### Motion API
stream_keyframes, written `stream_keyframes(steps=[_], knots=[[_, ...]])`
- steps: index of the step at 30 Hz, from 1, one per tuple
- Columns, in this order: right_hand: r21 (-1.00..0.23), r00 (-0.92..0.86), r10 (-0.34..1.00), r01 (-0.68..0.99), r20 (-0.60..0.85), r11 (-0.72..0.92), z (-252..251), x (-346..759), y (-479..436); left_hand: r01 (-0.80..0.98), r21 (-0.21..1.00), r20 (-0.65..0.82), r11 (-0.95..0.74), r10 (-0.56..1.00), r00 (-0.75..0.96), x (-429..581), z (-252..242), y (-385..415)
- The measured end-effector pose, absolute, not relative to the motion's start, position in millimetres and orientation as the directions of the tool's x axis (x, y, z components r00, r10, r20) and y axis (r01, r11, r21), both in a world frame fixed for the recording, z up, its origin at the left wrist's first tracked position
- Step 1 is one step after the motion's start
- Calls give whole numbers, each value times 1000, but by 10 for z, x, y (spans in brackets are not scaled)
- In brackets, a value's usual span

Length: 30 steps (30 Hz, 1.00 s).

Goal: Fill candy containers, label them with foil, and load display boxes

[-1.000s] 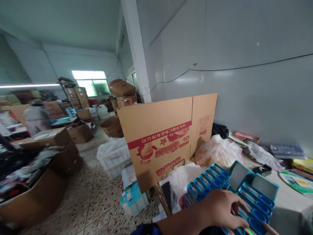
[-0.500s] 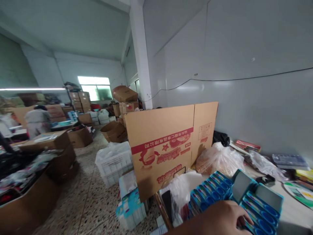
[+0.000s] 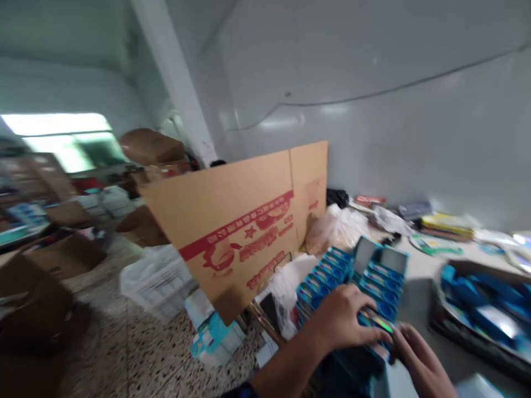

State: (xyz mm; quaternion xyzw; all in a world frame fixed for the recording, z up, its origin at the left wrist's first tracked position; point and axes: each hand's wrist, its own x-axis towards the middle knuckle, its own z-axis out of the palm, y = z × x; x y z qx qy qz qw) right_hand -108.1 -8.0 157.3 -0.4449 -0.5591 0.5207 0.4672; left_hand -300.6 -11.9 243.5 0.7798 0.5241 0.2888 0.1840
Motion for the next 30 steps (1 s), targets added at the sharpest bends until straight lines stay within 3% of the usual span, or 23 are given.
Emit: stream_keyframes(steps=[6,11,18,23,30], knots=[[-965,-200,979,-261,26,-28,1599,-1170,5,578,697,288,-424,904,316,-3054,2456,-7],[-936,-190,982,-346,-2,-69,1658,-1158,38,470,744,357,-475,877,322,-3104,2296,82],[-942,-144,990,-332,-8,-56,1734,-1104,-15,339,779,471,-527,849,239,-3135,2054,136],[-974,-50,999,-225,7,-4,1730,-1109,-22,274,775,558,-570,820,127,-3080,1956,130],[-987,-43,999,-162,16,9,1699,-1095,-46,289,778,555,-558,826,101,-3060,1946,115]])
